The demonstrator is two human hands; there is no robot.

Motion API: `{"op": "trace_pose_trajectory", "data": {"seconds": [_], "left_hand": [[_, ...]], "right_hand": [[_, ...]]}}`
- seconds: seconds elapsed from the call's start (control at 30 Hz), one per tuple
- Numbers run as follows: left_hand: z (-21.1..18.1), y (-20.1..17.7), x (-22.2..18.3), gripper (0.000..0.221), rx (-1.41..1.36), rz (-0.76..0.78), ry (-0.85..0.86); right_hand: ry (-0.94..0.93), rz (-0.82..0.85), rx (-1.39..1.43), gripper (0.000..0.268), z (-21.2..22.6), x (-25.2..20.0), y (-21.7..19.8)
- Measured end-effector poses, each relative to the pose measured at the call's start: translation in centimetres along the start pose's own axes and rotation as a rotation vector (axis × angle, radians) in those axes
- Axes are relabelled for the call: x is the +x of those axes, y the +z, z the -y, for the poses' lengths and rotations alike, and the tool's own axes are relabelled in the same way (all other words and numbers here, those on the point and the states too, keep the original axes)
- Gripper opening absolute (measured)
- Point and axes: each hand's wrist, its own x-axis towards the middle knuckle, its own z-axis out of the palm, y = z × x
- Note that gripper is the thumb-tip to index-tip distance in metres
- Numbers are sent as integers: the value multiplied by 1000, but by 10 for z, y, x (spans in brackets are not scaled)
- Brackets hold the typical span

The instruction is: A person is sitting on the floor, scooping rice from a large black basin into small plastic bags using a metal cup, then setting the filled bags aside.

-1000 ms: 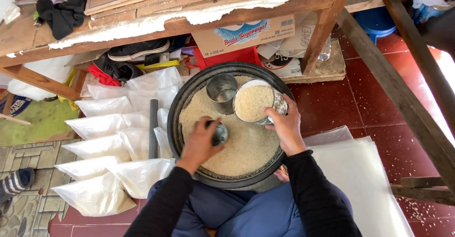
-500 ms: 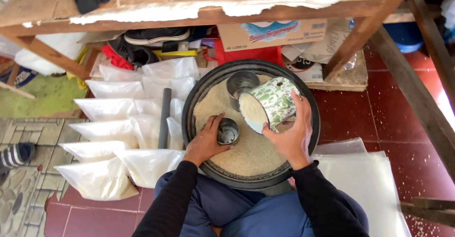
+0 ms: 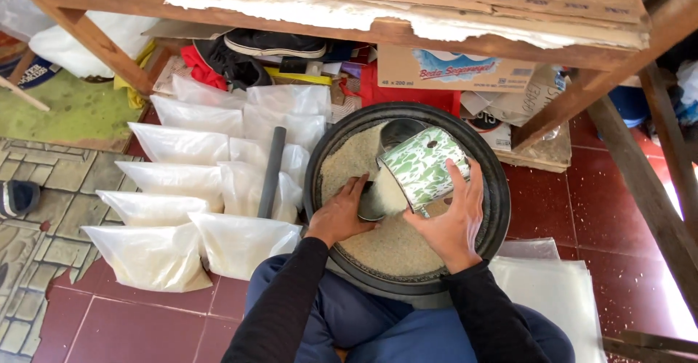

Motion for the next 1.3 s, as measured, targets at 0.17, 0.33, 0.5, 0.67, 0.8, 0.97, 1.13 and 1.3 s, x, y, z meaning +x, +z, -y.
{"op": "trace_pose_trajectory", "data": {"seconds": [0.17,0.33,0.5,0.67,0.8,0.97,1.13,1.3], "left_hand": [[12,9,7,96,34,-30,39],[17,11,8,94,29,-12,31],[25,19,11,99,35,-51,50],[28,26,15,100,15,-73,68],[42,39,21,104,51,-119,97],[27,22,12,105,-33,-93,60],[6,1,1,107,-45,-17,5],[-1,-8,-4,118,-58,-18,42]], "right_hand": [[-110,102,-31,114,6,5,2],[-203,143,-91,118,11,11,-1],[-329,96,-107,118,6,16,2],[-412,47,-131,112,7,18,0],[-469,7,-164,107,3,18,-2],[-39,135,-96,110,2,23,-23],[241,136,-208,109,-46,7,-35],[111,230,-319,111,-59,-6,-38]]}}
